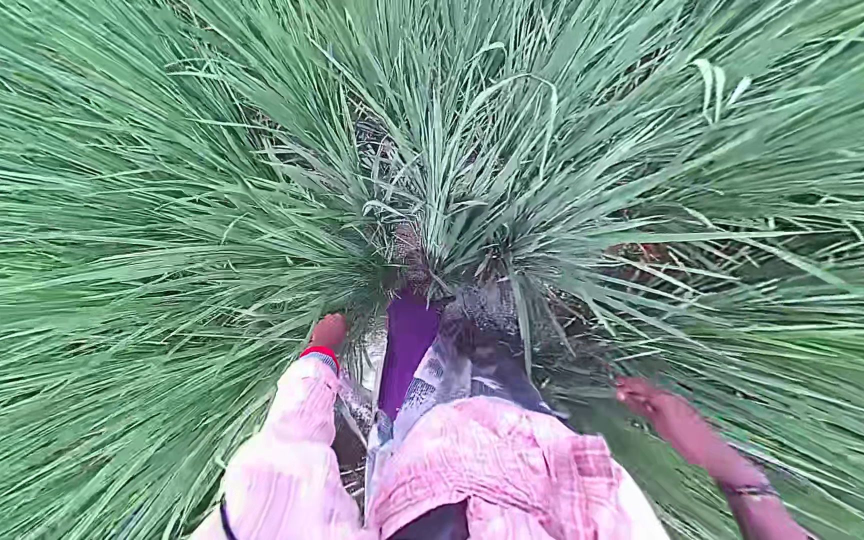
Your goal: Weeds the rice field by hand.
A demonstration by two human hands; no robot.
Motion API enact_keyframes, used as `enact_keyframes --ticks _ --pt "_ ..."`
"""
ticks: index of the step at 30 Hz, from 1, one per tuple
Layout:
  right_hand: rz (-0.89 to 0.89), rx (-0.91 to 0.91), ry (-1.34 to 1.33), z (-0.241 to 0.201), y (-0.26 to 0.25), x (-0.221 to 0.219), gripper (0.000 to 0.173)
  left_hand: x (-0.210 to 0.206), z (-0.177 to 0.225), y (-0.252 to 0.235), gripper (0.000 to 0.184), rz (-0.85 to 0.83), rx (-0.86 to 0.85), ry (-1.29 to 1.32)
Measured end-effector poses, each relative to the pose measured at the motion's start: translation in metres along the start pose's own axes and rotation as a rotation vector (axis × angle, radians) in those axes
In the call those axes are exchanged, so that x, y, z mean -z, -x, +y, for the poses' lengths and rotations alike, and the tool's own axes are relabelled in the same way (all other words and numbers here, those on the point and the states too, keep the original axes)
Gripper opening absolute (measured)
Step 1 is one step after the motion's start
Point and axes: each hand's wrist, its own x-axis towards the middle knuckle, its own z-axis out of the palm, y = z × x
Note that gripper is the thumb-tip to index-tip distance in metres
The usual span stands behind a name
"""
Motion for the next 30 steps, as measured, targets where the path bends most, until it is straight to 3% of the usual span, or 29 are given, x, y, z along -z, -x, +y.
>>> enact_keyframes --ticks 5,11,14,17,20,23,25,30 --pt "-0.127 0.016 0.082 -0.011 -0.007 -0.011 0.033 -0.011 0.009 0.01 0.04 0.028 0.019 0.015" --pt "-0.378 0.195 0.282 -0.095 -0.043 0.007 0.037 0.008 0.022 0.013 0.04 0.011 0.021 -0.039" --pt "-0.348 0.288 0.328 -0.121 -0.062 0.006 0.038 -0.001 0.029 0.019 0.042 -0.017 0.01 -0.027" --pt "-0.284 0.296 0.278 -0.118 -0.056 -0.001 0.037 -0.021 0.018 0.018 0.041 -0.042 0.007 0.007" --pt "-0.337 0.24 0.235 -0.1 -0.047 -0.008 0.037 -0.031 0.008 0.017 0.041 -0.033 0.021 0.012" --pt "-0.354 0.165 0.242 -0.092 -0.056 -0.014 0.037 -0.018 -0.007 0.007 0.047 -0.012 0.06 0.002" --pt "-0.398 0.135 0.291 -0.094 -0.058 -0.019 0.038 -0.018 -0.016 0.004 0.042 -0.001 0.067 0.007" --pt "-0.424 0.193 0.324 -0.112 -0.054 -0.029 0.036 -0.012 -0.012 0.008 0.049 0.105 0.017 0.102"
